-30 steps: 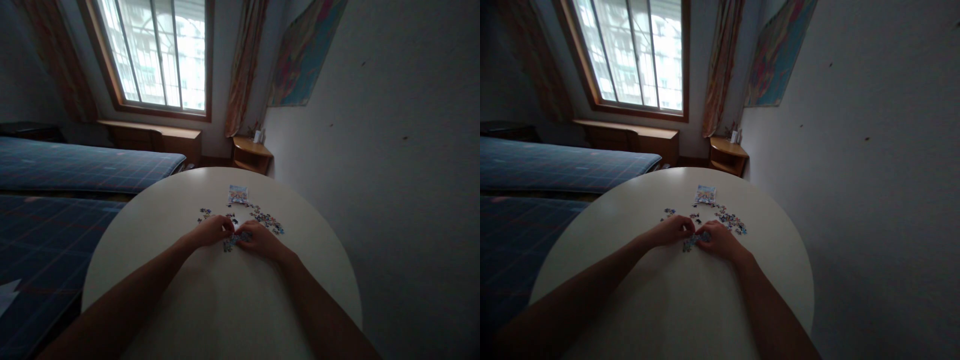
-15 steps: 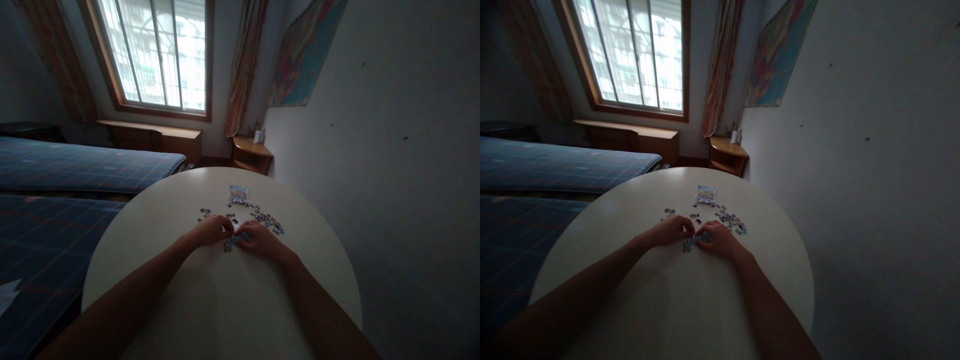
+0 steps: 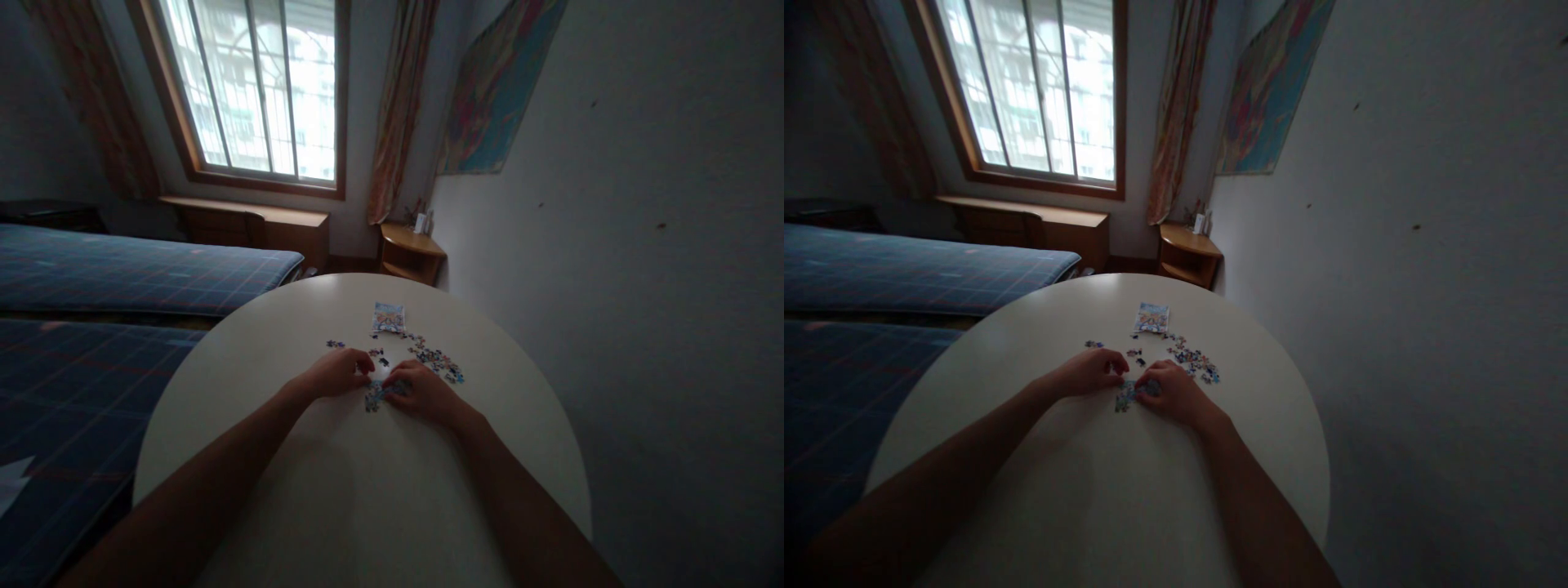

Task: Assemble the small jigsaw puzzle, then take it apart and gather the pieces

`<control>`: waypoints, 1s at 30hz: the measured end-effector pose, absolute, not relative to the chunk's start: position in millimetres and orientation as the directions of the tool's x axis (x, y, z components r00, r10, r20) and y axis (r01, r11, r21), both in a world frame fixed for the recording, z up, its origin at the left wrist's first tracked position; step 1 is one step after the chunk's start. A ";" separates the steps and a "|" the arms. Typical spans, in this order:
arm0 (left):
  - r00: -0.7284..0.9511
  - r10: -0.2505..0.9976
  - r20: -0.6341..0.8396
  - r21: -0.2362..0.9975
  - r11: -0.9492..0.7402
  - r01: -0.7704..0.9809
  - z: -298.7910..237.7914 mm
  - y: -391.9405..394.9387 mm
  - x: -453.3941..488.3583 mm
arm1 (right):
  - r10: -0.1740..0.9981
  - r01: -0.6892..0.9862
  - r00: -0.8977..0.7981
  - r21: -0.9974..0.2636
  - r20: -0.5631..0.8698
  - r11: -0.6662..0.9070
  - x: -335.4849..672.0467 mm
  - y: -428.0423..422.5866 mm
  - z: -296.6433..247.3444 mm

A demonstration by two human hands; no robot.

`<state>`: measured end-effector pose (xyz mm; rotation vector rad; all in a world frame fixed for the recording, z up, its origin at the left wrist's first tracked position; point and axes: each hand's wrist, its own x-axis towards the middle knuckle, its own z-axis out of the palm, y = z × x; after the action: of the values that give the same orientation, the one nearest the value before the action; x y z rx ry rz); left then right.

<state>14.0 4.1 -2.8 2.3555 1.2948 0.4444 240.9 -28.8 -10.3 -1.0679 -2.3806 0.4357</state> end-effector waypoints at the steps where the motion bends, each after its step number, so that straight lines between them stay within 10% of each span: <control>1: 0.519 0.851 0.077 0.499 -0.484 0.719 -2.7 3.8 14.1 | 0.761 0.607 -0.573 -0.467 0.305 0.644 240.9 -28.5 -10.7; 24: 0.529 0.846 0.068 0.480 -0.492 0.726 -2.5 3.1 14.8 | 0.760 0.656 -0.554 -0.384 0.341 0.650 233.3 -26.2 -9.8; 30: 0.492 0.865 0.098 0.449 -0.480 0.754 -6.6 10.9 8.8 | 0.951 0.889 -0.074 -0.411 0.300 0.199 299.5 -9.8 1.4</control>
<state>8.8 10.9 -6.6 2.3945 1.3556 0.4457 299.5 -9.8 1.4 -1.7089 -1.9810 0.1622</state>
